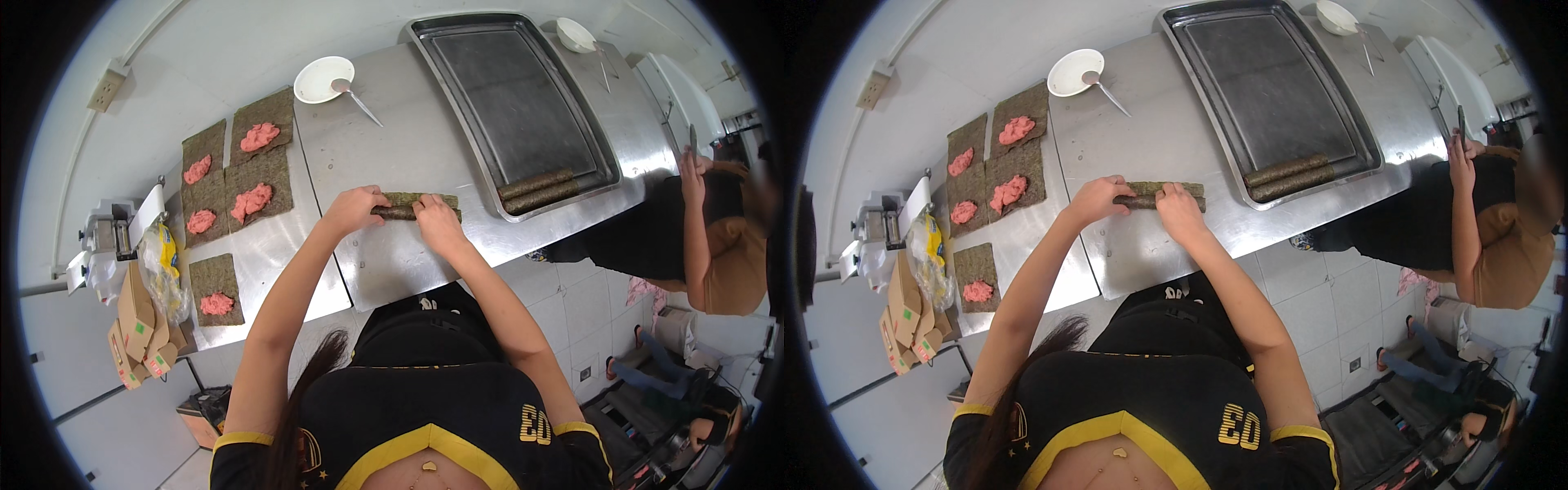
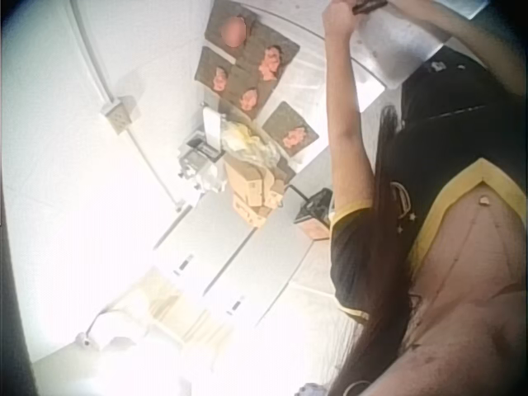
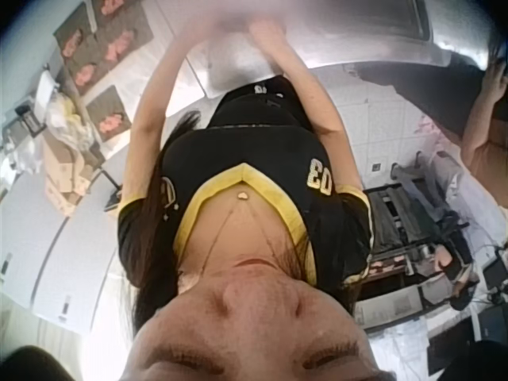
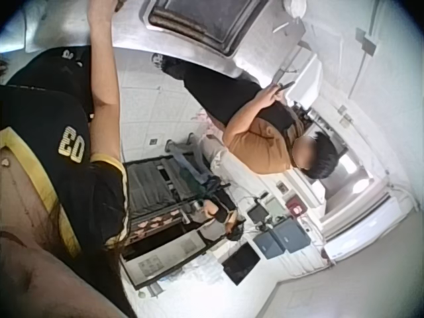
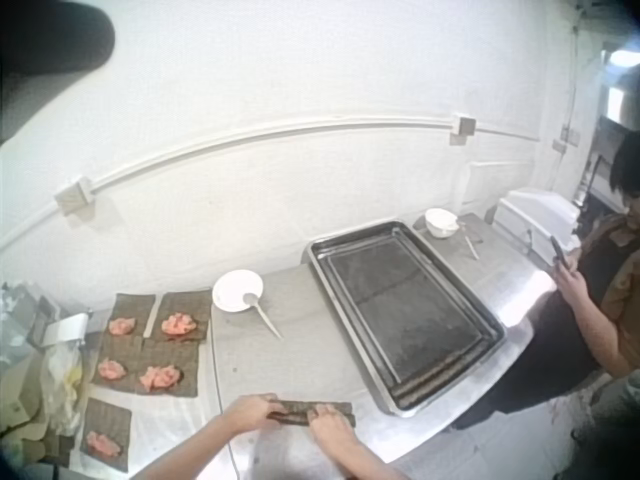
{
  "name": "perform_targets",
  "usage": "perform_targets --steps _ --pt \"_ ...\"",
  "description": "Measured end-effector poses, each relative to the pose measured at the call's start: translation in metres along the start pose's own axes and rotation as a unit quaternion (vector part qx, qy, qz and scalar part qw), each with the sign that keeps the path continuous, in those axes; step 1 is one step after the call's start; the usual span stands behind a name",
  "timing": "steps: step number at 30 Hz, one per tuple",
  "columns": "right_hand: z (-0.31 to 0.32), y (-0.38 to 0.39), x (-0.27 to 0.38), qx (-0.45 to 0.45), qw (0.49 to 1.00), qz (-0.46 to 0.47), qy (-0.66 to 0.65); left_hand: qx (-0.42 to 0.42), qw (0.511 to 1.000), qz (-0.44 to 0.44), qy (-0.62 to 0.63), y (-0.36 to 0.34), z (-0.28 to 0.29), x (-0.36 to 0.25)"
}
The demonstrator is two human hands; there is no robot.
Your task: The person spreads a pink filling onto sheets of nori, rolls them into cylindrical sushi rolls, and places the finished rolls into a metal tray. The person repeats this process for multiple sheets.
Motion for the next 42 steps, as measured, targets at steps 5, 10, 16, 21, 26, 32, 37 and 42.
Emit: perform_targets --steps 5,10,16,21,26,32,37,42 --pt "0.001 0.000 0.000 0.002 1.000 -0.009 -0.014 0.000 1.000 0.006 0.002 0.005 0.004 0.001" --pt "0.003 -0.001 0.001 0.027 0.999 -0.018 -0.010 0.007 1.000 0.012 -0.012 0.009 0.007 0.008" --pt "-0.002 -0.006 0.007 0.047 0.999 -0.015 0.019 -0.015 1.000 0.012 -0.024 0.015 0.007 0.007" --pt "-0.010 -0.016 0.026 0.025 0.998 0.051 0.016 -0.024 0.999 0.019 -0.027 0.018 0.011 0.003" --pt "-0.013 -0.014 0.016 0.026 0.999 0.010 -0.024 -0.025 0.999 0.023 -0.031 0.018 0.008 0.008" --pt "-0.012 -0.008 -0.005 0.061 0.995 -0.029 -0.078 -0.022 0.999 0.026 -0.029 0.016 0.011 0.008" --pt "-0.008 -0.005 -0.017 0.062 0.993 -0.039 -0.098 -0.010 0.999 0.033 -0.027 0.015 0.005 0.015" --pt "0.005 0.006 -0.031 0.049 0.990 -0.040 -0.128 -0.016 0.999 0.027 -0.018 0.012 0.005 0.017"
Point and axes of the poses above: each hand's wrist, its own y-axis away from the middle knuckle, its own z-axis out of the back of the hand, x = y × z, the point moved 6 cm from there along -y, towards the middle knuckle, and after that the axes turned 4 degrees about -z, right-handed, at the moved point
